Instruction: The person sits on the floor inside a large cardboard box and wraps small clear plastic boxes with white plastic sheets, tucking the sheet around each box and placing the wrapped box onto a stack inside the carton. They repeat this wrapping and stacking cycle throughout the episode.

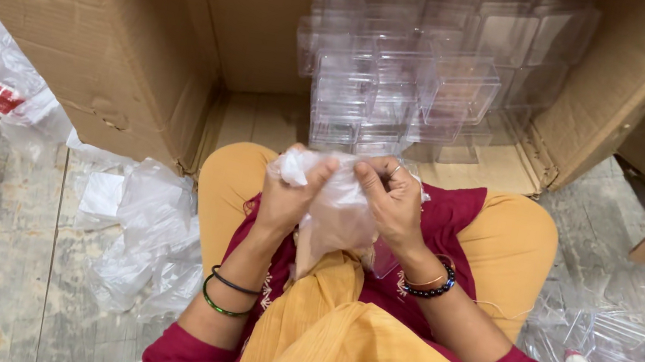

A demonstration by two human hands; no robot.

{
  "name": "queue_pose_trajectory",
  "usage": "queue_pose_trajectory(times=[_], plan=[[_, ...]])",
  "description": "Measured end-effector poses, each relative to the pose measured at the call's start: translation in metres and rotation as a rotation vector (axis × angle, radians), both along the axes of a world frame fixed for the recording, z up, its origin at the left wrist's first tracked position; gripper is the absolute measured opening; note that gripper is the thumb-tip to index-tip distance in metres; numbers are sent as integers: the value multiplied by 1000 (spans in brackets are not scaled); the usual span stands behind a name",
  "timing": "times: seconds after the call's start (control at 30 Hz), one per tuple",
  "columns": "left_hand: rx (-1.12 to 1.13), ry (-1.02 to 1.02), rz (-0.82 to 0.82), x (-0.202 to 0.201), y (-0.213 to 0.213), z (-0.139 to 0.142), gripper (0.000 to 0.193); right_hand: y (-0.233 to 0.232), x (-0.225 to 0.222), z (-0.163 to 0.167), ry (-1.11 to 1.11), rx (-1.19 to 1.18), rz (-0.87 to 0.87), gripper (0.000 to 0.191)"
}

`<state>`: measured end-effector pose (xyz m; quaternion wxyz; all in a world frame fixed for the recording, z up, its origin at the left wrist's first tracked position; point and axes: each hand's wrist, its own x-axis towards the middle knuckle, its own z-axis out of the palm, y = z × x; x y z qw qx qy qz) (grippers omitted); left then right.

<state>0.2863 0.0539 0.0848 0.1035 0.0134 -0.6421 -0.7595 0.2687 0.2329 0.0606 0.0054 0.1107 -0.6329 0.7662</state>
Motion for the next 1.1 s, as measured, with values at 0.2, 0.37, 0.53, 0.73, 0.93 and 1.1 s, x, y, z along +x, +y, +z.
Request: queue_pose_trajectory(times=[0.2,0.37,0.53,0.73,0.93,1.1], plan=[[-1,12,-12,14,10,-3,18,2,11,7,-25,-16,-10,14],[-224,55,-52,24,11,-10,30,10,13,6,49,-167,66,8],[-132,245,-100,19,14,-18,29,13,4,-14,-262,-333,142,6],[57,-104,-179,18,7,-44,24,10,6,-39,-210,-177,243,8],[-124,-77,-163,7,3,-88,22,19,-6,-42,-406,-292,309,9],[558,-319,-639,7,-41,-79,22,36,-18,-29,-512,-637,599,13]])
